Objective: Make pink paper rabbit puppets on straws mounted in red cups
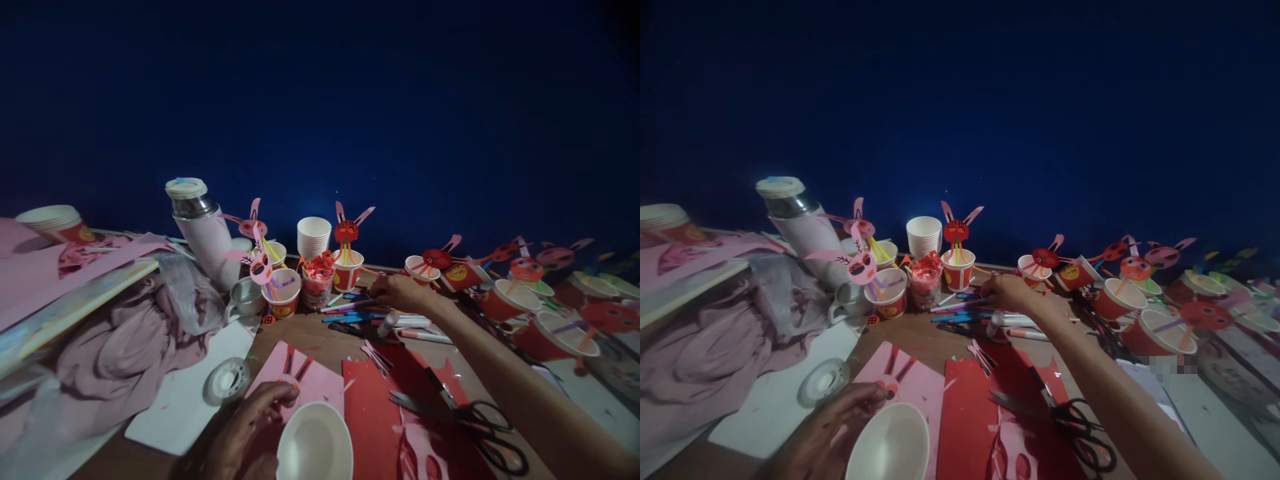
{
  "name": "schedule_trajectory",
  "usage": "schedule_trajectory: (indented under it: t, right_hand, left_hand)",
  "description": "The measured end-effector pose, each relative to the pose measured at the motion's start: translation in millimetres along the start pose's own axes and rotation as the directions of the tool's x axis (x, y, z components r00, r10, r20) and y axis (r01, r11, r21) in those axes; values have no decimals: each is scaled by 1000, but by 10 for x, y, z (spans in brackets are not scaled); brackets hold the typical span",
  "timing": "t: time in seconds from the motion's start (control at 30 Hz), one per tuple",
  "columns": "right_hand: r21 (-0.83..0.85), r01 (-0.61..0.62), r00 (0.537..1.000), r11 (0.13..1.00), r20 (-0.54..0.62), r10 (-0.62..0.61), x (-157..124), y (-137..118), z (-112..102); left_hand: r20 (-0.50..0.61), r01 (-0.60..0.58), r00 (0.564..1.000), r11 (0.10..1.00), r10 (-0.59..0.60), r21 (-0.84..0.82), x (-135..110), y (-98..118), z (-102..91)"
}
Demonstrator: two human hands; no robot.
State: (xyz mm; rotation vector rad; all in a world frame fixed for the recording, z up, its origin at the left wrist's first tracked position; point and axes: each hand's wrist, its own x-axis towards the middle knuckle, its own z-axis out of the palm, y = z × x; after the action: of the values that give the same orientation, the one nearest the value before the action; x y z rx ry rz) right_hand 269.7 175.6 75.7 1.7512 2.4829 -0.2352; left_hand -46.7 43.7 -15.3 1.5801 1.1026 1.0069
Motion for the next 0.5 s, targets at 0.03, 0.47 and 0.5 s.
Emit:
schedule_trajectory:
  t: [0.03,0.47,0.5]
  right_hand:
    - [-12,0,1000,1000,14,0,8,-1,8]
    - [-149,-14,998,989,61,23,36,-17,65]
    - [-155,-17,998,988,61,27,33,-22,61]
  left_hand:
    - [-6,-17,1000,999,18,39,0,-2,-12]
    - [51,-196,980,972,191,132,38,53,-45]
    - [62,-200,979,972,194,125,43,80,-50]
